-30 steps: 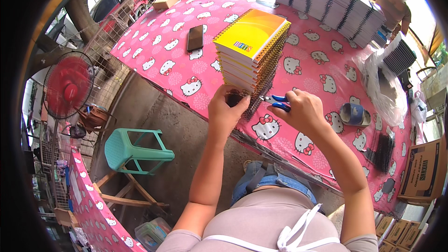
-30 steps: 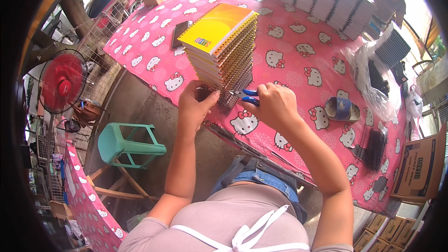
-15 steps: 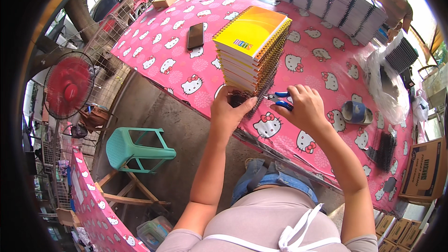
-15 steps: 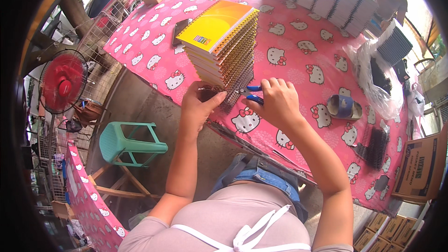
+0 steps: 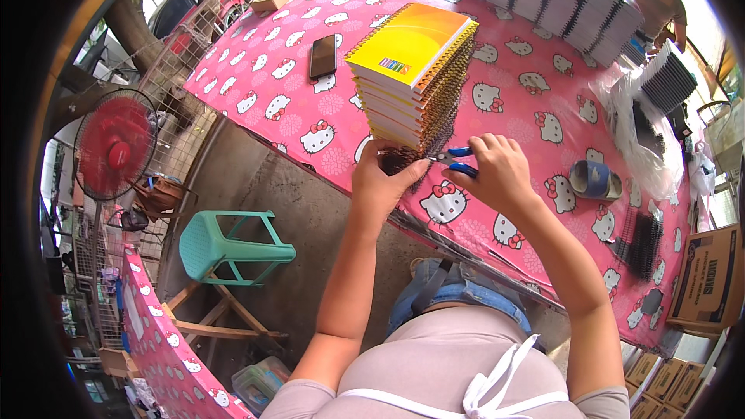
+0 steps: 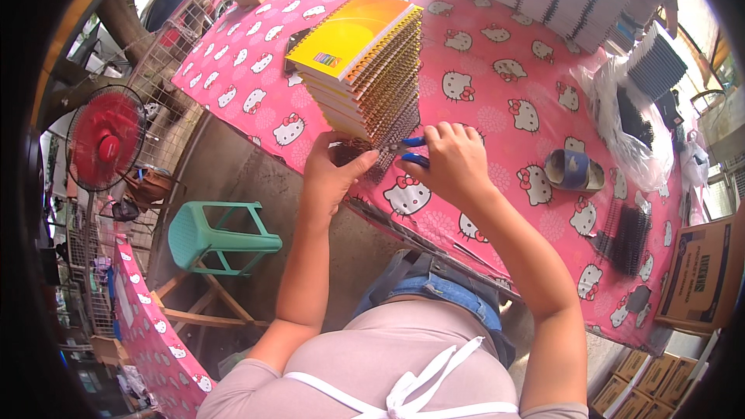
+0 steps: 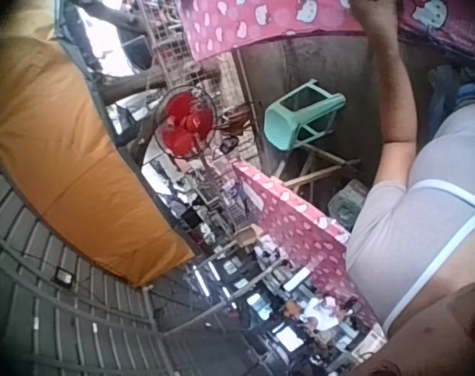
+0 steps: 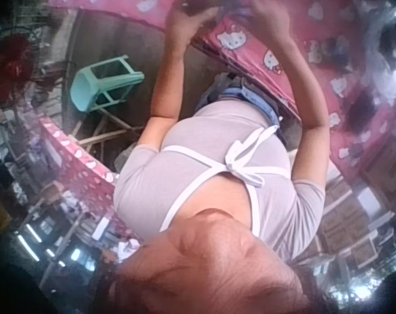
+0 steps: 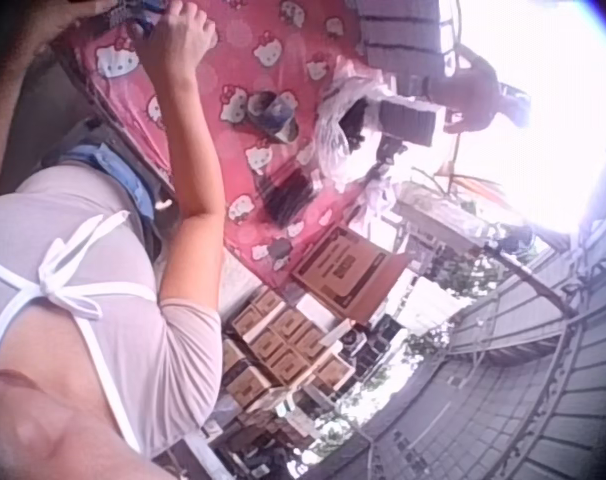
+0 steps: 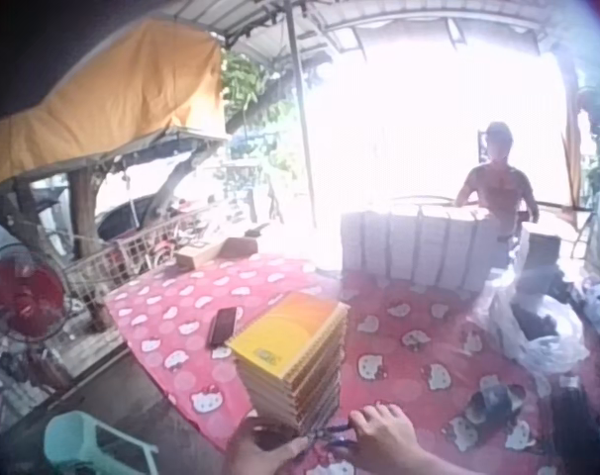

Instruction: The person uses a small blue tool to trim or crimp the metal spiral binding on a stack of yellow notebooks, then places the notebooks on a table.

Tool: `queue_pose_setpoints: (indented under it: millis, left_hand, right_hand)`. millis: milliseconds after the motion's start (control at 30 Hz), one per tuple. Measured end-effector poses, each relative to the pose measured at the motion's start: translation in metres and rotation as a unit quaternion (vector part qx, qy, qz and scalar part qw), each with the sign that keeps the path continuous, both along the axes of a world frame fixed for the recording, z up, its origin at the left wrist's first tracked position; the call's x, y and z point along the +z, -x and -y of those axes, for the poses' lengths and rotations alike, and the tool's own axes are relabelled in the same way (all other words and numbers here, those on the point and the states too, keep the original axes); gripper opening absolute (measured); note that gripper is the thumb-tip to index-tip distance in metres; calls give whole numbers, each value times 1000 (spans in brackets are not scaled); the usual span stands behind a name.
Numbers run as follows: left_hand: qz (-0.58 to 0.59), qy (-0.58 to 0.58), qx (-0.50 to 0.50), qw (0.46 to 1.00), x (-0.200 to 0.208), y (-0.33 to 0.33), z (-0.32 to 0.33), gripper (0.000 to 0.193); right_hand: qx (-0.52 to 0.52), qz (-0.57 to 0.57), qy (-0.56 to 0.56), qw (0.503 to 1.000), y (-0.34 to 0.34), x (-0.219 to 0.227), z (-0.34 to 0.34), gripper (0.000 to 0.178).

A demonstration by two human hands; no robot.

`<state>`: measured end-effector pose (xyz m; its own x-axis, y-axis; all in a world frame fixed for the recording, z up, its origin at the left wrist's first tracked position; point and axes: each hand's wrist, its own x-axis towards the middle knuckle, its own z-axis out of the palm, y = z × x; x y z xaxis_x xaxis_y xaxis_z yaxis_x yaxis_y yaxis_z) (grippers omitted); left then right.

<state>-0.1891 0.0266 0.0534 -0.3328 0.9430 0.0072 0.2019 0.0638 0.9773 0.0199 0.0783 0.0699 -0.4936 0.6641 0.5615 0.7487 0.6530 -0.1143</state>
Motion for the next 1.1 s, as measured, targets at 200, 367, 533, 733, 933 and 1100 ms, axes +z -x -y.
queue_pose_setpoints:
  millis: [200, 367, 533, 733, 933, 1100]
  left_hand:
    - [-30, -27, -3, 999, -7, 2, -2, 44]
    - [31, 29, 16, 999, -12, 9, 3, 43]
    - [-8, -30, 17, 999, -23, 0, -1, 44]
    - [-10, 28, 26, 999, -15, 11, 3, 43]
    - [-8, -19, 6, 1000, -28, 4, 0, 40]
    - [-6, 35, 23, 999, -25, 11, 1, 42]
  right_hand:
    - [-17, 47, 191, 980, 11, -1, 4, 47]
    - [-26, 27, 84, 996, 1, -5, 8, 49]
    - [-28, 82, 187, 979, 15, -2, 1, 51]
    - [-51, 101, 253, 961, 15, 10, 10, 49]
    - [0, 29, 42, 999, 15, -14, -1, 51]
    - [-40, 124, 297, 946, 20, 2, 6, 52]
